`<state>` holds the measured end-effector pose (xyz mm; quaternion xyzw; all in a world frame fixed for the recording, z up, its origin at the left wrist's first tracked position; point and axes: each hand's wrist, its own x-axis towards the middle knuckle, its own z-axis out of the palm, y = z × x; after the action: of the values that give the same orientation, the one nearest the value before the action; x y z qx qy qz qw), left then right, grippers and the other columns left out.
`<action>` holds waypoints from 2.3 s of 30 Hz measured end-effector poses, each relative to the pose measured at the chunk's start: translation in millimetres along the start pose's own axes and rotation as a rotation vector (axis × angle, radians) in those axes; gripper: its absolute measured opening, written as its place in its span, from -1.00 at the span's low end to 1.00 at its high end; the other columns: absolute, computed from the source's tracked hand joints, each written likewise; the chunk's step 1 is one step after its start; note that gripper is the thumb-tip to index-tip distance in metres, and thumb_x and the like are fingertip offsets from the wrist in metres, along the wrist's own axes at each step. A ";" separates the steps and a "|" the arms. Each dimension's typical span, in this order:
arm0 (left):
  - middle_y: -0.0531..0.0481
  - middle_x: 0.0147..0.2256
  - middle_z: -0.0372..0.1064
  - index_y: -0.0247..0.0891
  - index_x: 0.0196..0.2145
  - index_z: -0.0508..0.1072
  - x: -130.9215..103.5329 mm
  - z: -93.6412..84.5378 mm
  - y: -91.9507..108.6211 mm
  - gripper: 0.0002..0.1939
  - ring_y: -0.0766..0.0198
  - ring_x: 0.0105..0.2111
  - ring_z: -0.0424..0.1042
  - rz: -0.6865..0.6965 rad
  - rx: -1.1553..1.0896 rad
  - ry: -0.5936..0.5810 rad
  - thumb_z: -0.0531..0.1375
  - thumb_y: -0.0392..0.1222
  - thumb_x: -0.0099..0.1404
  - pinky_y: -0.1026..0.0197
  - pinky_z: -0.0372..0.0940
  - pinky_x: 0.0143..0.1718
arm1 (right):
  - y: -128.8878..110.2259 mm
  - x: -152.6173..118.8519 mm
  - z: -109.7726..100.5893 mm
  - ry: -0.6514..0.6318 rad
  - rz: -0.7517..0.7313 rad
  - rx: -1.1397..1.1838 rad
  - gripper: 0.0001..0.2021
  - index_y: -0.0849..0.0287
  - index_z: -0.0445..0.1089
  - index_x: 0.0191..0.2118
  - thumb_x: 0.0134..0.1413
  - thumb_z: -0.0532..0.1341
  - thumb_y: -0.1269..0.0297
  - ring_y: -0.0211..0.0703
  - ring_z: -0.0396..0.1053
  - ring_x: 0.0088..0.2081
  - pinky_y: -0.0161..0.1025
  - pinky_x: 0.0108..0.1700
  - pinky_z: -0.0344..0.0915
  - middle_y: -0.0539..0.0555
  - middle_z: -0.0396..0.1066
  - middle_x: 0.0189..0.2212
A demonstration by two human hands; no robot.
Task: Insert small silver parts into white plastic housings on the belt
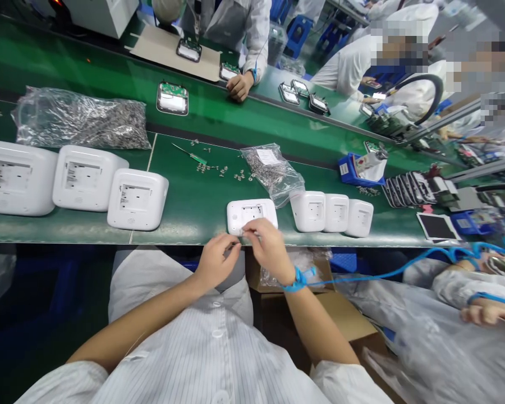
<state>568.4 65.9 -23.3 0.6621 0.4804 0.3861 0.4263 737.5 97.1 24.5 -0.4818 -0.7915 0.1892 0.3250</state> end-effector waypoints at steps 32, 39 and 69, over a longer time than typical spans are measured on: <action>-0.27 -0.15 0.31 -0.27 -0.01 0.55 48.2 11.7 1.6 -0.51 -0.08 -0.09 0.24 0.145 0.792 -0.141 0.21 0.20 0.36 -0.02 0.05 -0.17 | 83.3 37.8 -7.9 -0.190 -0.225 -0.593 -0.78 0.21 0.43 -0.24 0.37 0.06 0.41 0.01 0.35 -0.25 -0.12 -0.16 0.29 0.19 0.46 -0.34; -0.27 -0.15 0.30 -0.27 -0.01 0.54 45.9 10.1 2.9 -0.51 -0.07 -0.09 0.23 0.142 0.804 -0.139 0.18 0.20 0.38 -0.02 0.04 -0.17 | 79.7 40.9 -24.0 -0.207 -0.247 -0.483 -0.80 0.16 0.46 -0.33 0.24 0.11 0.48 -0.05 0.44 -0.23 -0.14 -0.15 0.37 0.13 0.51 -0.36; -0.26 -0.06 0.40 -0.31 0.27 0.29 36.2 -42.8 9.8 -0.39 -0.05 -0.02 0.29 0.070 0.316 0.131 -0.04 0.16 0.47 -0.12 0.17 0.03 | 88.2 -35.8 4.7 0.419 0.593 -0.711 -0.44 0.35 0.39 0.12 0.25 0.14 -0.06 0.38 0.21 0.10 0.33 0.09 0.11 0.42 0.43 -0.04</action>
<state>540.6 107.4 4.1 0.7107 0.5385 0.3627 0.2709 802.2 106.3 -44.8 -0.7942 -0.5539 -0.1085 0.2252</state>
